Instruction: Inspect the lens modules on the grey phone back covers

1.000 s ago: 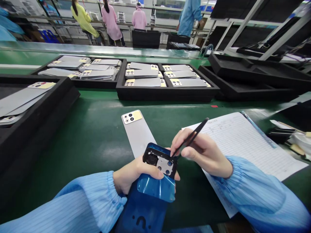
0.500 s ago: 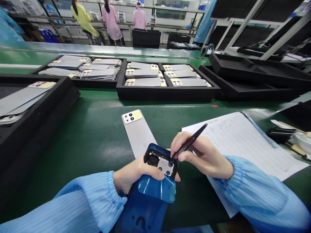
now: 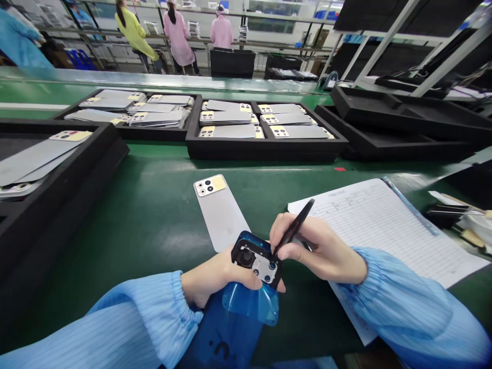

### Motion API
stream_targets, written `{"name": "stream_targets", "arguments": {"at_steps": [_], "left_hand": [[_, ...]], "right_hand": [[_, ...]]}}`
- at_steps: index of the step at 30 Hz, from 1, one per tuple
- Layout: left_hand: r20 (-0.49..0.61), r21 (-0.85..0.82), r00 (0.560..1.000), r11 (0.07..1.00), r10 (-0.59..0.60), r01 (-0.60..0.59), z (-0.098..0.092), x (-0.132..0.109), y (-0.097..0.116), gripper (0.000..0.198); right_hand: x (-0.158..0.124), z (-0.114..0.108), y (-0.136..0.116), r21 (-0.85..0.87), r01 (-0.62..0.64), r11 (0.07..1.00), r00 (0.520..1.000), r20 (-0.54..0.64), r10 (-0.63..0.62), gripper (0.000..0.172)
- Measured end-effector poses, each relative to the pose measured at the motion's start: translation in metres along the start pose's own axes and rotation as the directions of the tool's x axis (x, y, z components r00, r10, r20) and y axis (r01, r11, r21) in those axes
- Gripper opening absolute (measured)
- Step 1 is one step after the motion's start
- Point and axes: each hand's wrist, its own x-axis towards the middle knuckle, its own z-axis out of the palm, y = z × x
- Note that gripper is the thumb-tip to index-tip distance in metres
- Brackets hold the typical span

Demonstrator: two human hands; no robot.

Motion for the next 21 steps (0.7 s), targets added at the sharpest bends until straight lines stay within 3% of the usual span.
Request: {"name": "stream_targets", "arguments": {"at_steps": [9,21], "left_hand": [[0.000,0.029,1.000,1.000,0.004,-0.004,0.0015,0.0009,0.0015,0.023],[-0.010,0.012,1.000,1.000,0.018,-0.018,0.0015,0.0003,0.0008,0.036]], "right_hand": [[0.0012,0.0017,-0.0013,-0.015,0.018,1.000,1.000,0.004,-0.018,0.015],[-0.0012,0.0051,0.0014,-0.023,-0.011,1.000,0.994,-0.109,0.009,0.015]]}}
